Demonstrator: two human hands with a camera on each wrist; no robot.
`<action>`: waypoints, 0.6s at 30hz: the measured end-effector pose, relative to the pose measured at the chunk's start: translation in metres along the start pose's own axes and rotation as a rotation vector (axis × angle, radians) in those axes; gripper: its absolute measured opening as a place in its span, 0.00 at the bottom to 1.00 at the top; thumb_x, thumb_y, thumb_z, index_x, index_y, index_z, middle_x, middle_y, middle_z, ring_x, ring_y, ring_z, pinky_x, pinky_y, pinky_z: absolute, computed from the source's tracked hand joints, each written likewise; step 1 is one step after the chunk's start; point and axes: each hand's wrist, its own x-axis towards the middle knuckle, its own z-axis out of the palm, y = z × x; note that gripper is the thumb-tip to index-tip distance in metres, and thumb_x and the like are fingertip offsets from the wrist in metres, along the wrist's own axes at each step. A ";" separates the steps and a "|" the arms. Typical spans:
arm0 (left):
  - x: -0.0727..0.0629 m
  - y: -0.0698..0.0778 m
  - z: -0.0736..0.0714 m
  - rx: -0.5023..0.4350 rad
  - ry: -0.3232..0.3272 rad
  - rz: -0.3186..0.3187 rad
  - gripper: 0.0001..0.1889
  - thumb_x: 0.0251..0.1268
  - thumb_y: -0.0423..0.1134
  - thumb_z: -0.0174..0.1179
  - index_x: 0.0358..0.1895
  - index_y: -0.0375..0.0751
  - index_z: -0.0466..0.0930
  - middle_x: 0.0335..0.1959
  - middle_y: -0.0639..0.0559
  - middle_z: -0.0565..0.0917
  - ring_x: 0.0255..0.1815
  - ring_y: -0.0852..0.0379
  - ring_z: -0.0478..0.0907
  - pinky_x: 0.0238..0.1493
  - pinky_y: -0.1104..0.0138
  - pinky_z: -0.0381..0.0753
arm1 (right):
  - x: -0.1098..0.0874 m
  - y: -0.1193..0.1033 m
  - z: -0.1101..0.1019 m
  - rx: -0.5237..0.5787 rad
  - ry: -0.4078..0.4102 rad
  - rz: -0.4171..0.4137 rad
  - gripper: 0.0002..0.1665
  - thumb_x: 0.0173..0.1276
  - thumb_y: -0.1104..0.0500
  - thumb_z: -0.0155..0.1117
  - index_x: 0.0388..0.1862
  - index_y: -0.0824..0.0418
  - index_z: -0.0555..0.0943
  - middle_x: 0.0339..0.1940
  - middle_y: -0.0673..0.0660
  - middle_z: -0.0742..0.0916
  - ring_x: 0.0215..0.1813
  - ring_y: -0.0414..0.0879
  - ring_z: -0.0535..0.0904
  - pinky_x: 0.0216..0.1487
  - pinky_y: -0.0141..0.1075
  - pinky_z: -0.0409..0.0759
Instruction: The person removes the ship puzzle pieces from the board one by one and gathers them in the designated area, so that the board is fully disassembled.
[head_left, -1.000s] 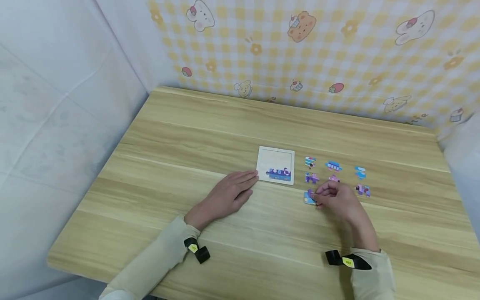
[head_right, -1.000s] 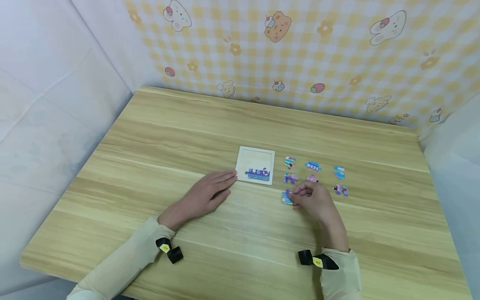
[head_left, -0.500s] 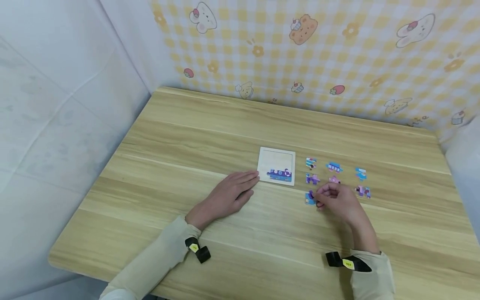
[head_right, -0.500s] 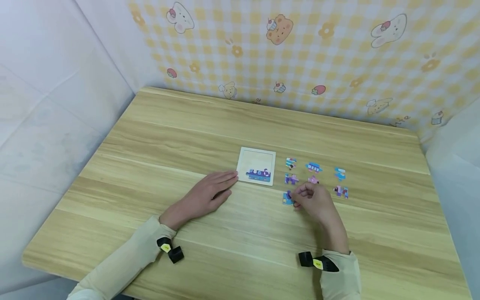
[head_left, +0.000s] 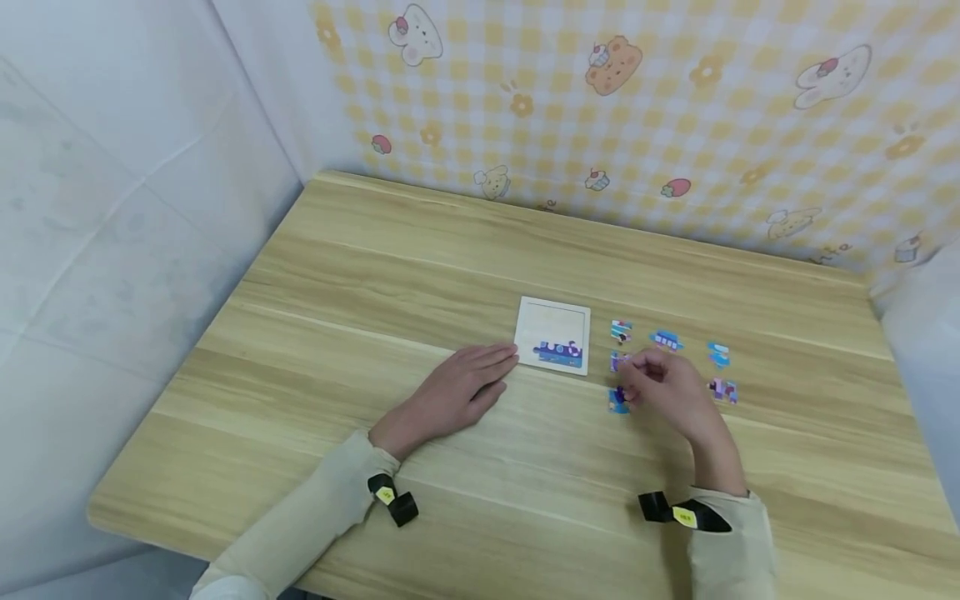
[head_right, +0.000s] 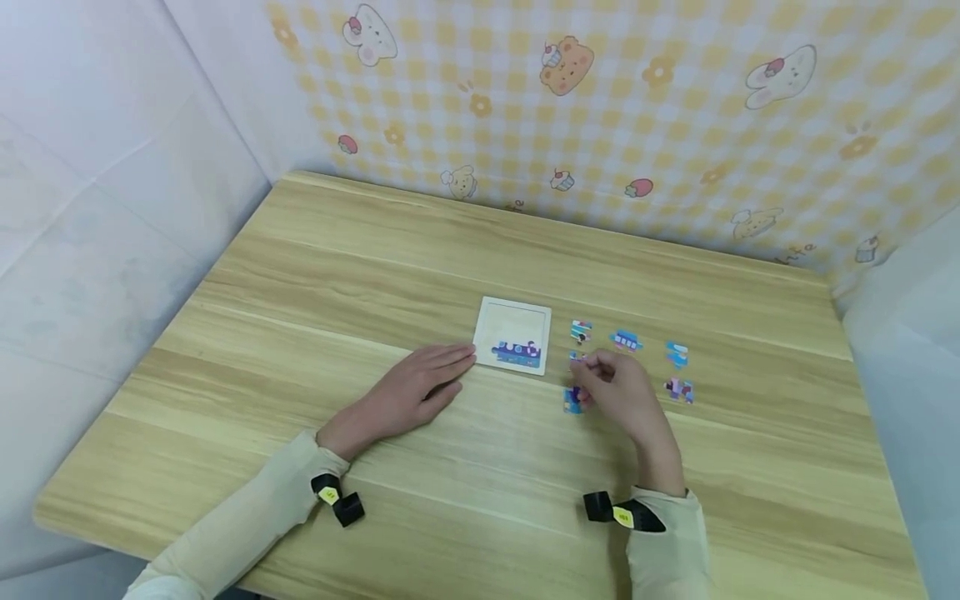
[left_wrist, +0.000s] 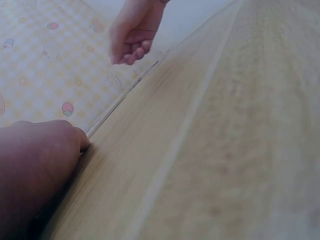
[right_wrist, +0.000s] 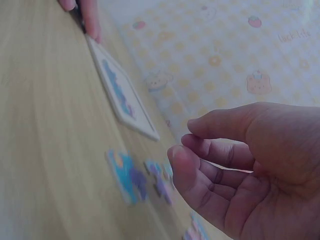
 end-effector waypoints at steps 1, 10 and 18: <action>0.000 0.000 0.000 0.003 -0.004 0.000 0.24 0.82 0.42 0.51 0.75 0.38 0.70 0.77 0.48 0.69 0.80 0.53 0.63 0.80 0.57 0.60 | 0.004 -0.003 0.002 0.000 0.000 -0.022 0.16 0.81 0.57 0.60 0.44 0.72 0.82 0.31 0.63 0.86 0.30 0.47 0.83 0.32 0.36 0.87; -0.001 -0.002 0.001 0.003 -0.017 0.001 0.25 0.82 0.42 0.51 0.75 0.38 0.70 0.77 0.48 0.70 0.80 0.53 0.63 0.80 0.56 0.60 | 0.042 -0.026 0.034 0.033 -0.059 -0.121 0.16 0.80 0.57 0.61 0.48 0.70 0.85 0.29 0.62 0.86 0.30 0.49 0.82 0.32 0.34 0.84; -0.001 0.000 0.000 -0.002 -0.013 0.010 0.25 0.83 0.43 0.51 0.75 0.38 0.70 0.78 0.48 0.69 0.80 0.53 0.62 0.80 0.56 0.60 | 0.061 -0.042 0.051 -0.075 -0.043 -0.120 0.15 0.78 0.59 0.63 0.52 0.69 0.87 0.37 0.61 0.89 0.36 0.49 0.82 0.35 0.34 0.82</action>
